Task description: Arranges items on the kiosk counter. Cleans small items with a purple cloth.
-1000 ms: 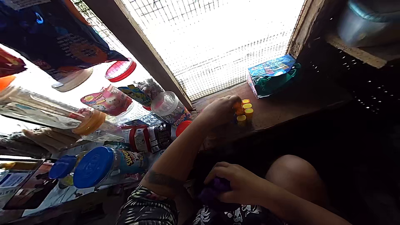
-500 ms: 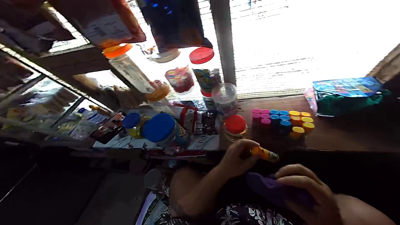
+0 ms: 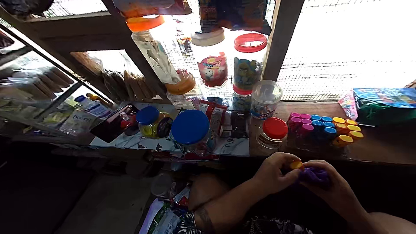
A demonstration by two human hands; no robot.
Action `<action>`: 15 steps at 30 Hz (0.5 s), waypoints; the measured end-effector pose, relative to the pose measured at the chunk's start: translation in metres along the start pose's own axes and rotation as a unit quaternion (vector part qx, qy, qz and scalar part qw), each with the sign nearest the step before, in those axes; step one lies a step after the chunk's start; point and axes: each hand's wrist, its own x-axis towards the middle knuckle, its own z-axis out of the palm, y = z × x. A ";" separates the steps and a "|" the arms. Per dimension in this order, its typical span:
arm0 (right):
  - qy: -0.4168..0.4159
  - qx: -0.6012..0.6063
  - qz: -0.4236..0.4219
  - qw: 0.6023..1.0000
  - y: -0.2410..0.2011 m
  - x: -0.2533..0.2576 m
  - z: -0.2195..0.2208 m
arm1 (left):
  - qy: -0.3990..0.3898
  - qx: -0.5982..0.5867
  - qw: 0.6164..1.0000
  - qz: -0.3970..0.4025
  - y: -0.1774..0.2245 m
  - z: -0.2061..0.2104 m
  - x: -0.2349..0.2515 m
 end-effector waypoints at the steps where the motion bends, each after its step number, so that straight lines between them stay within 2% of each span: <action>1: 0.003 -0.014 -0.022 1.000 -0.001 0.001 0.001 | 0.012 -0.010 1.000 -0.006 0.001 -0.002 0.001; 4: 0.004 -0.028 -0.039 0.999 -0.004 0.001 0.003 | 0.031 -0.062 0.997 -0.017 0.001 -0.006 0.004; 8: 0.019 0.050 0.046 0.998 -0.025 -0.001 0.001 | -0.004 -0.120 0.992 -0.044 -0.001 -0.007 0.006; 12: 0.068 0.029 0.091 0.993 -0.034 -0.002 0.000 | -0.049 -0.137 0.986 -0.080 -0.002 -0.003 0.008; 15: 0.005 0.020 0.115 0.993 -0.040 0.002 -0.006 | -0.070 -0.142 0.982 -0.105 -0.004 -0.002 0.010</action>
